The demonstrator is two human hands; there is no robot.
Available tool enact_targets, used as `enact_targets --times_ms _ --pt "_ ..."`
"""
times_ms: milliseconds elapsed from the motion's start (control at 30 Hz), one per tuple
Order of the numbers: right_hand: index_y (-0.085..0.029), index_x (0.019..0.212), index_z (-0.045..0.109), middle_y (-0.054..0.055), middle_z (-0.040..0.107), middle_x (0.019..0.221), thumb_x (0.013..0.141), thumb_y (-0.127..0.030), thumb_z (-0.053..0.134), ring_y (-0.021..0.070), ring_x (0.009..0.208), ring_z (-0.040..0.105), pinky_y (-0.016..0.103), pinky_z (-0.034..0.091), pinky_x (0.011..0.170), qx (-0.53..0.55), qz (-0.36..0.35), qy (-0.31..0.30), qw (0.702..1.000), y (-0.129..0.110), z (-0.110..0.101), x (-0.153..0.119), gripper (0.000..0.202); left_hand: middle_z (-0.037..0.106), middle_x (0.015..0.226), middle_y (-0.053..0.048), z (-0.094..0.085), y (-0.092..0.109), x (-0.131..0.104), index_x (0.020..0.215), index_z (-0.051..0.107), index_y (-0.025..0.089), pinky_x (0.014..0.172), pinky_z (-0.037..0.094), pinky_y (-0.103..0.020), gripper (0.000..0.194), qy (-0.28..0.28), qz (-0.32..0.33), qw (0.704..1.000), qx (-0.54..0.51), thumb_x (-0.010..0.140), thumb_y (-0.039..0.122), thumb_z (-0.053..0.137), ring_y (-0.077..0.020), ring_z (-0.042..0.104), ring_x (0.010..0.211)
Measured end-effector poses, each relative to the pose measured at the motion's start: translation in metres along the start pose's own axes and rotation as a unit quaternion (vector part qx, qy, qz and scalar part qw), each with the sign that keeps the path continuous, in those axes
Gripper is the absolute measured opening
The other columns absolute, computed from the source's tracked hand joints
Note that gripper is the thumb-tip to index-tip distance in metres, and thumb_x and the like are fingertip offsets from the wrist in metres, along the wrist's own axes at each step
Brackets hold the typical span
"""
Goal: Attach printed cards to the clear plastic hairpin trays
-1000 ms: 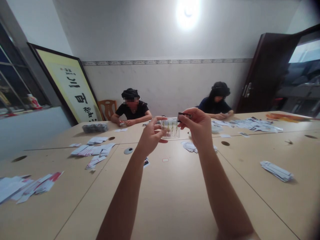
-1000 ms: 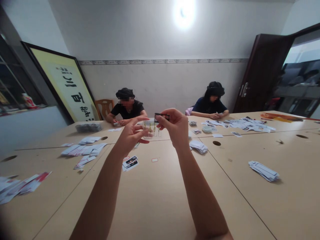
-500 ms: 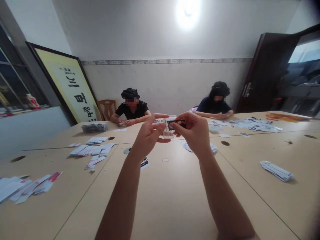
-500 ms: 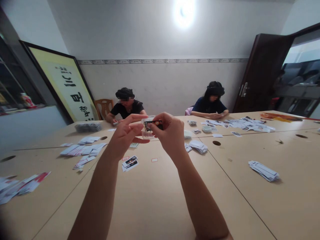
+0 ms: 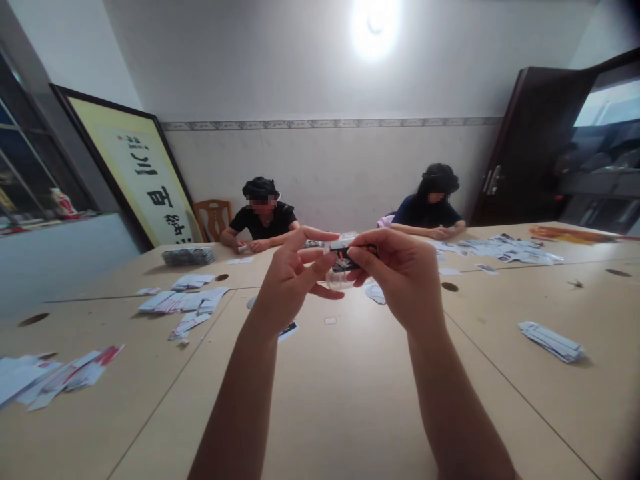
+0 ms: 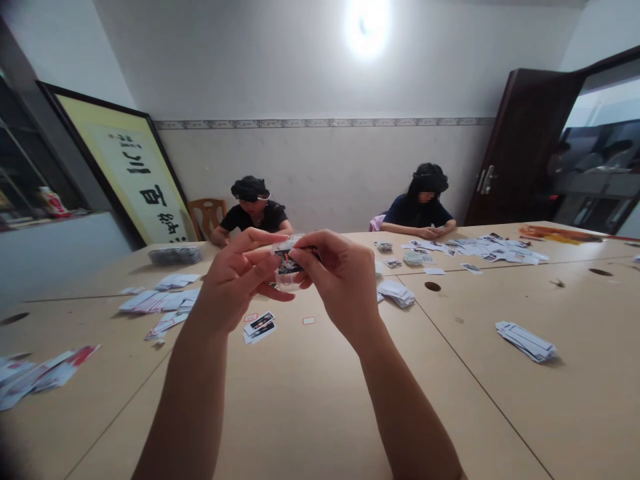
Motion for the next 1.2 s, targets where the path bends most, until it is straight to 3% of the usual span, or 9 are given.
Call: enact_targets --times_ms 433,867,1200 --pt "-0.019 0.080 0.074 -0.004 0.067 0.063 0.080 -0.017 0.078 0.0125 0.049 0.070 0.021 0.058 0.046 -0.007 -0.021 0.058 0.998 -0.013 -0.003 -0.011 0.005 0.069 0.087 0.002 0.006 0.010 -0.009 0.106 0.058 0.022 0.053 0.069 -0.032 0.028 0.008 0.015 0.999 -0.033 0.089 0.038 0.074 -0.0173 0.075 0.070" --pt "-0.019 0.079 0.074 -0.004 0.067 0.062 0.079 -0.018 0.078 0.0124 0.048 0.068 0.022 0.057 0.045 -0.026 -0.030 0.071 0.997 -0.019 -0.004 -0.012 0.004 0.070 0.082 0.004 0.010 0.010 -0.009 0.104 0.059 0.021 0.055 0.069 -0.032 0.018 -0.012 0.031 0.997 -0.072 0.097 0.037 0.064 -0.0193 0.078 0.070" --pt "-0.020 0.077 0.073 -0.004 0.067 0.064 0.079 -0.017 0.078 0.0117 0.049 0.067 0.022 0.058 0.046 -0.036 -0.039 0.065 0.996 -0.021 -0.003 -0.012 0.006 0.071 0.085 0.003 0.010 0.009 -0.008 0.104 0.058 0.022 0.053 0.069 -0.032 0.020 -0.008 0.022 0.997 -0.076 0.095 0.038 0.066 -0.0214 0.079 0.071"
Point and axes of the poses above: each hand's wrist, its own x-axis towards the middle knuckle, its own z-axis out of the palm, y = z × x, the point moved 9 cm from there along x, towards the middle knuckle
